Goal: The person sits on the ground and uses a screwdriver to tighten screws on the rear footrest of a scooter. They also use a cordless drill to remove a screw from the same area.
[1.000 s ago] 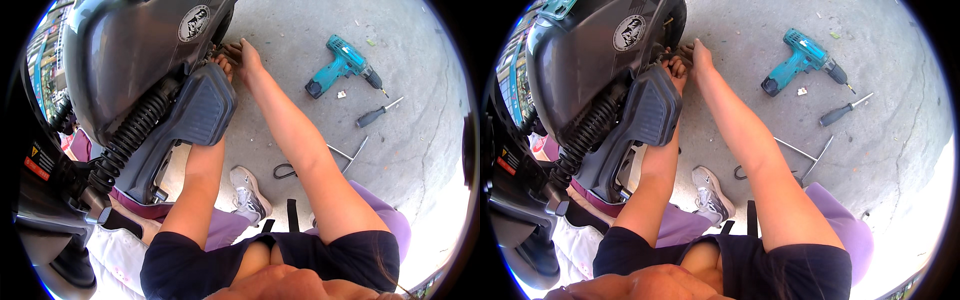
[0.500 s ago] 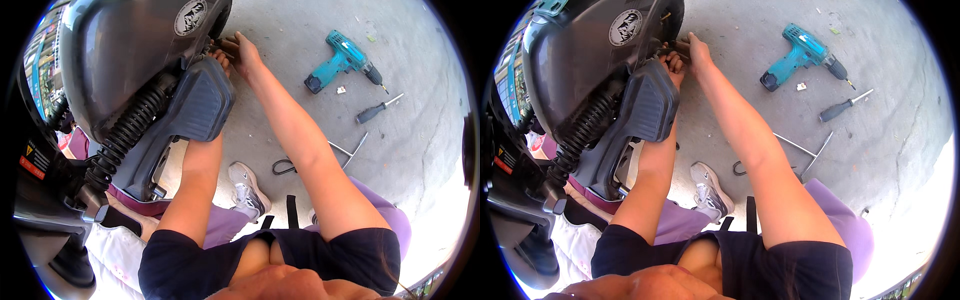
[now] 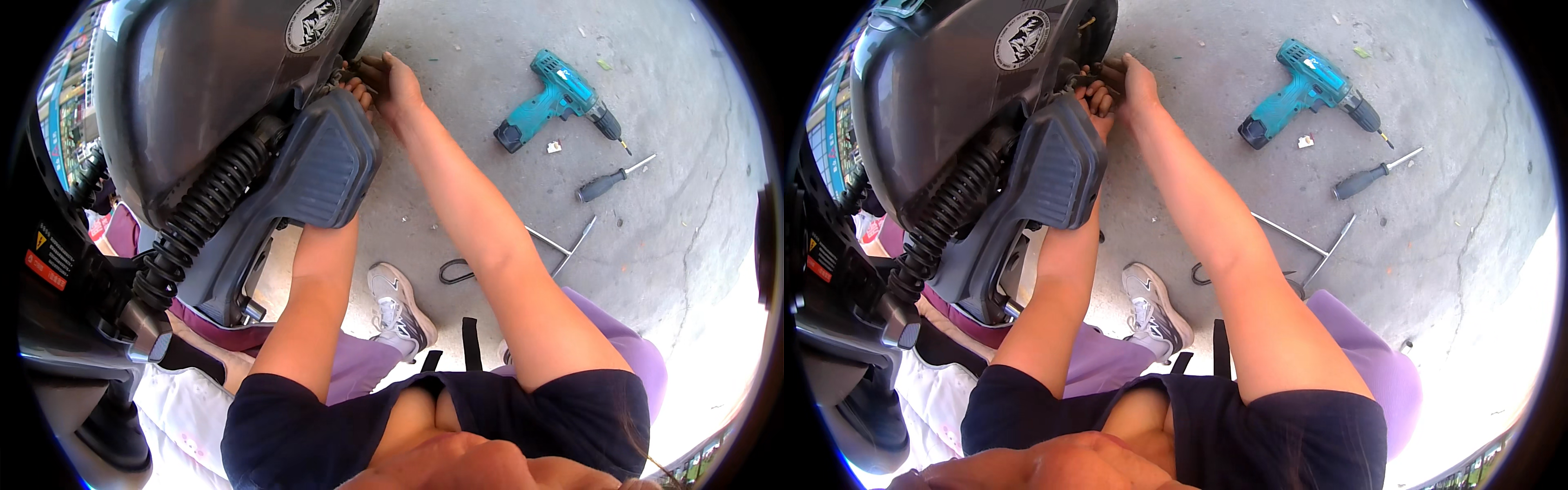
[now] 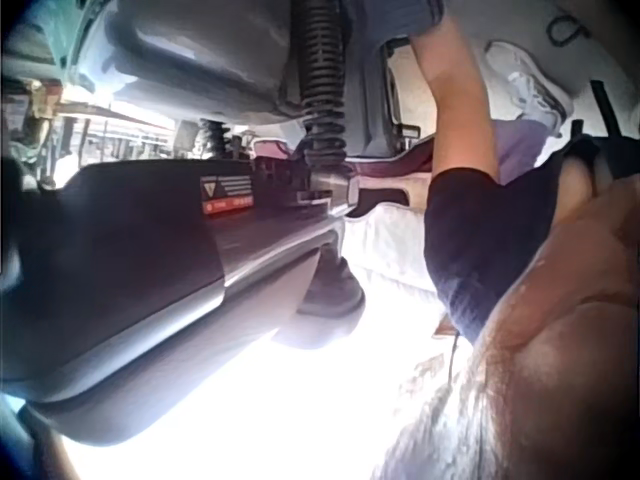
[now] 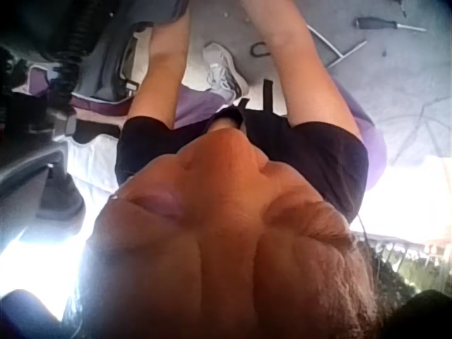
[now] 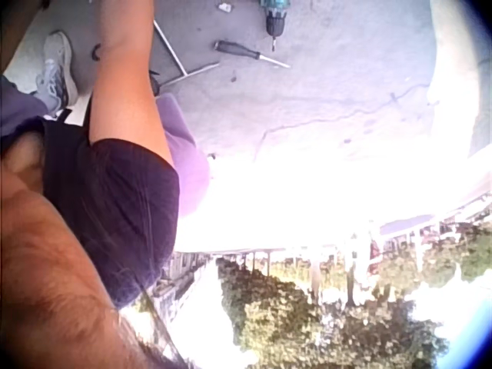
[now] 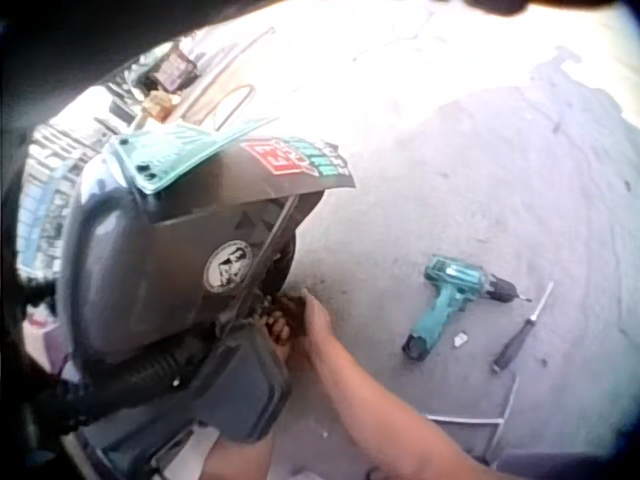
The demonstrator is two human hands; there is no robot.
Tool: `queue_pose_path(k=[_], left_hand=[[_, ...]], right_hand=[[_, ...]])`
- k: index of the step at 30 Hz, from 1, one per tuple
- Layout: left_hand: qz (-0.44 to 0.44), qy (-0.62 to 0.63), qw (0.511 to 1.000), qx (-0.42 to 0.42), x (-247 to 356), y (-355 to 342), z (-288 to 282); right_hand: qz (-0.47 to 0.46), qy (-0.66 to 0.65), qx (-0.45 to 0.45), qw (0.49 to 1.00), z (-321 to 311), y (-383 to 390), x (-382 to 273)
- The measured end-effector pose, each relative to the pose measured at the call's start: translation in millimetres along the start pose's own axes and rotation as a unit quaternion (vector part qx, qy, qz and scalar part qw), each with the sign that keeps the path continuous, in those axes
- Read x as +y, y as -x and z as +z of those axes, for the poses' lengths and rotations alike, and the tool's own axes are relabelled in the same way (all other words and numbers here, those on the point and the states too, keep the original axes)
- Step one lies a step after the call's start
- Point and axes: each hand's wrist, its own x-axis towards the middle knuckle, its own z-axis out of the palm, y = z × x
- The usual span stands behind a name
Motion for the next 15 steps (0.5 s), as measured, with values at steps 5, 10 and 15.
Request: queue_pose_path(k=[5,10,15], left_hand=[[-0.075,0.161,0.981,0.077,34.4,0.2,49.1],[0.233,-0.303,0.915,-0.126,-13.7,-6.6,-4.6],[-0.056,0.185,0.979,0.061,22.9,3.6,41.7]], right_hand=[[-0.071,0.012,0.059,0.996,-5.0,-12.3,1.6],[-0.052,0.115,0.066,0.990,1.3,5.6,-14.4],[-0.046,0.159,0.083,0.983,3.4,9.7,-26.9]])
